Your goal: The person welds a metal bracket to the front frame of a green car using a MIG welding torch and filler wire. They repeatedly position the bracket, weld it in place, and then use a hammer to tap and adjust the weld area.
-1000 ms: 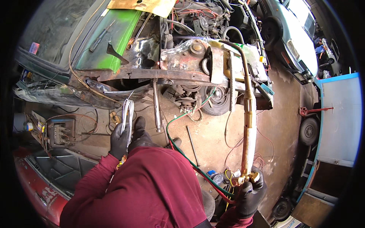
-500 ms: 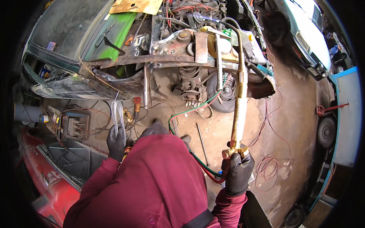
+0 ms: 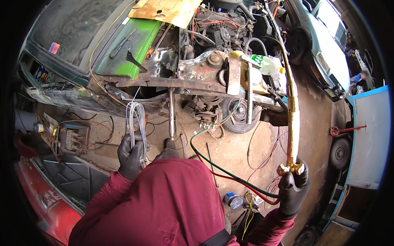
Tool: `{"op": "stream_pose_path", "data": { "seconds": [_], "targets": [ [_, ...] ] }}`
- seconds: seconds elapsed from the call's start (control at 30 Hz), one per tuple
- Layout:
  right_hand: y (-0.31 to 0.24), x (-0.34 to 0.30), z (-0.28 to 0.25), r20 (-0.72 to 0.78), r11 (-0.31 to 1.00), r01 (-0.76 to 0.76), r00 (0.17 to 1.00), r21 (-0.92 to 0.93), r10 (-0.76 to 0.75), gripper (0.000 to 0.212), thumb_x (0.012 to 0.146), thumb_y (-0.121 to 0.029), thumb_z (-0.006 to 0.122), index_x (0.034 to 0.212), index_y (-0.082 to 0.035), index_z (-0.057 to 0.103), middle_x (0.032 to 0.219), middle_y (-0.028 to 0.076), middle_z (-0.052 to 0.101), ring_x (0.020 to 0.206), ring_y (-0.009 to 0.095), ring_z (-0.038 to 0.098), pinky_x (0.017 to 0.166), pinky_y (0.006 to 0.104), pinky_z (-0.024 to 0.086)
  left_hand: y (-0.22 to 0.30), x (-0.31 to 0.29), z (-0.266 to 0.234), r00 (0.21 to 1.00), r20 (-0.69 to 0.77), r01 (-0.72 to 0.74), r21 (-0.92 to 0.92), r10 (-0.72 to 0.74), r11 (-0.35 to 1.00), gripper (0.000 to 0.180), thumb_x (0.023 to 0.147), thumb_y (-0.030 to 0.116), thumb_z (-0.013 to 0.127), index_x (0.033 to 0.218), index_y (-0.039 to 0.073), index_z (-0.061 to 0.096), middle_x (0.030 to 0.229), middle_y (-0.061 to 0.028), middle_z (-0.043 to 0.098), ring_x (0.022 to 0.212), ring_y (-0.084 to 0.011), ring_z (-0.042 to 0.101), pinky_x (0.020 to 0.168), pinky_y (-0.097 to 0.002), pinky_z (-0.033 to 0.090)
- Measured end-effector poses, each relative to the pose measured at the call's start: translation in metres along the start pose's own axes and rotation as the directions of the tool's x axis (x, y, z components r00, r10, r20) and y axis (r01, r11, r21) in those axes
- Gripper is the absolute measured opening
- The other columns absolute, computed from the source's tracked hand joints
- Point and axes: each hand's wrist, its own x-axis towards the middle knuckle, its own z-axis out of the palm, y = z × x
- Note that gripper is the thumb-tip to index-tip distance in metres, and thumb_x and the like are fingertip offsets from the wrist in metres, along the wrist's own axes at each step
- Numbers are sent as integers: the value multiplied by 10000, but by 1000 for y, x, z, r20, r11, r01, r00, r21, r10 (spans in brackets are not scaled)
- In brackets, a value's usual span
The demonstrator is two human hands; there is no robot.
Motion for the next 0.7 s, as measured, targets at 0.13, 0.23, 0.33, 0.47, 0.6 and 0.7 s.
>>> {"op": "stream_pose_path", "data": {
  "seconds": [0.13,0.23,0.33,0.47,0.6,0.7],
  "targets": [
    [-6,0,23,48,998,-56,997,-22,57,651,1014,-468,697,1415,41,625,1043,57,719,773,83,627,666,241,488,33,12,2,984,178,60,-196,-24,979,165,1059,-29,540,1195,16,621,1039,-148,763,803,-98,666,697,-252,541],
    [-11,4,43,240,998,-2,971,-68,19,735,1012,-474,712,1477,82,590,1073,59,697,922,152,697,880,325,568,54,13,6,977,213,74,-250,-20,965,135,1020,111,574,1110,27,629,1093,-225,744,901,-255,748,820,-404,611],
    [-8,11,74,475,987,-120,878,105,56,691,998,-392,782,1468,84,610,1070,62,721,933,134,703,877,297,570,69,11,11,944,330,98,-352,26,931,180,1013,159,614,1084,10,685,1191,-246,754,1040,-316,774,982,-504,620],
    [6,30,129,732,988,-108,681,108,-5,442,1015,-127,792,1406,47,684,1015,66,788,830,102,722,711,281,571,76,-12,31,959,283,81,-307,9,948,322,983,200,610,1186,-28,712,1341,-284,712,1223,-360,733,1108,-532,566],
    [14,44,181,831,960,185,483,211,-276,437,968,-256,865,1318,-24,745,940,133,788,754,217,776,668,333,581,66,-48,56,994,44,108,-318,-99,942,520,982,231,613,1431,-30,633,1617,-232,540,1437,-368,601,1145,-542,547],
    [18,47,201,863,885,407,338,225,-375,544,995,-556,749,1312,-114,764,945,137,779,828,348,764,758,449,589,46,-72,75,999,-44,-45,-310,33,950,604,983,210,594,1540,-17,541,1604,-191,545,1475,-350,563,1146,-562,546]
  ]
}}
